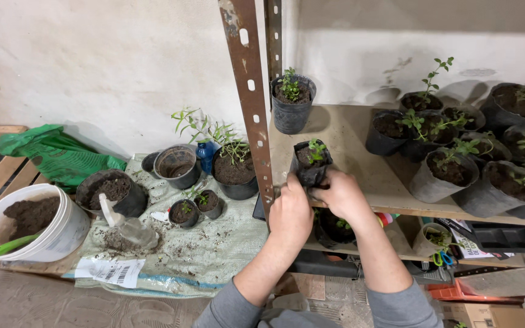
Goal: The person places small plants into plastic pots with soil by hand and moves them onto a metal rack.
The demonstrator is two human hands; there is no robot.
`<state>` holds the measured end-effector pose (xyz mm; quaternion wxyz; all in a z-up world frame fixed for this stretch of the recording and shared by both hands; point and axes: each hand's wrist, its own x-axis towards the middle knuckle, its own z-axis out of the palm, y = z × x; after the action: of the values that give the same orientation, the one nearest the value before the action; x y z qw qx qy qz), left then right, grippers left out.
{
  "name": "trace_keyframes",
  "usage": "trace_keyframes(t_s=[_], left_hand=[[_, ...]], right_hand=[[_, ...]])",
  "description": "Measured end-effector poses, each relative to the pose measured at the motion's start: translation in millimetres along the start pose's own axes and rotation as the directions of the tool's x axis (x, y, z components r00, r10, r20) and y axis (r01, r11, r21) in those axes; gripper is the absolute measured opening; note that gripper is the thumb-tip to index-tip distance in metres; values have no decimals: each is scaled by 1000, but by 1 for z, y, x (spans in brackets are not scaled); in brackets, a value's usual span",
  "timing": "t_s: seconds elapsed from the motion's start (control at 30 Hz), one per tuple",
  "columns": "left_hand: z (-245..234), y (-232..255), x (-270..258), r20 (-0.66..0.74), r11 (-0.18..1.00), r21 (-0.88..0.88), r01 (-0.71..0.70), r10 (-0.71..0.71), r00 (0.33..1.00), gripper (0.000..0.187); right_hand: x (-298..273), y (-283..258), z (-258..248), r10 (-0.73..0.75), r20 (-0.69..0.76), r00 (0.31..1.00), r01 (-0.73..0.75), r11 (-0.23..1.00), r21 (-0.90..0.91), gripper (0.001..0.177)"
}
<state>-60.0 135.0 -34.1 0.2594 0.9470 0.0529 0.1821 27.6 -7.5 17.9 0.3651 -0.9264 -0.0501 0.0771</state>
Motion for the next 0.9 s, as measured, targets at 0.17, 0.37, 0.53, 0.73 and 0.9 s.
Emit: trace_keyframes(t_s=[0.17, 0.37, 0.53, 0.73, 0.9], left_hand=[[7, 4, 16, -20, 998, 17, 66, -65, 998, 59], [4, 16, 32, -165, 995, -35, 91, -96, 982, 56], [32, 13, 60, -249, 990, 31, 138, -126, 960, 61], [23, 23, 83, -1, 939, -47, 342, -342, 940, 91], [18, 20, 84, 46, 940, -117, 319, -316, 948, 89]], right_hand=[[19, 17, 27, -36, -70, 997, 35, 999, -17, 29], [64, 25, 52, -117, -50, 992, 114, 992, -49, 32], [88, -7, 45, -81, -18, 997, 79, 991, -106, 54], [123, -17, 48, -145, -49, 988, 143, 989, -38, 56], [117, -37, 42, -123, -56, 991, 118, 989, -86, 43]])
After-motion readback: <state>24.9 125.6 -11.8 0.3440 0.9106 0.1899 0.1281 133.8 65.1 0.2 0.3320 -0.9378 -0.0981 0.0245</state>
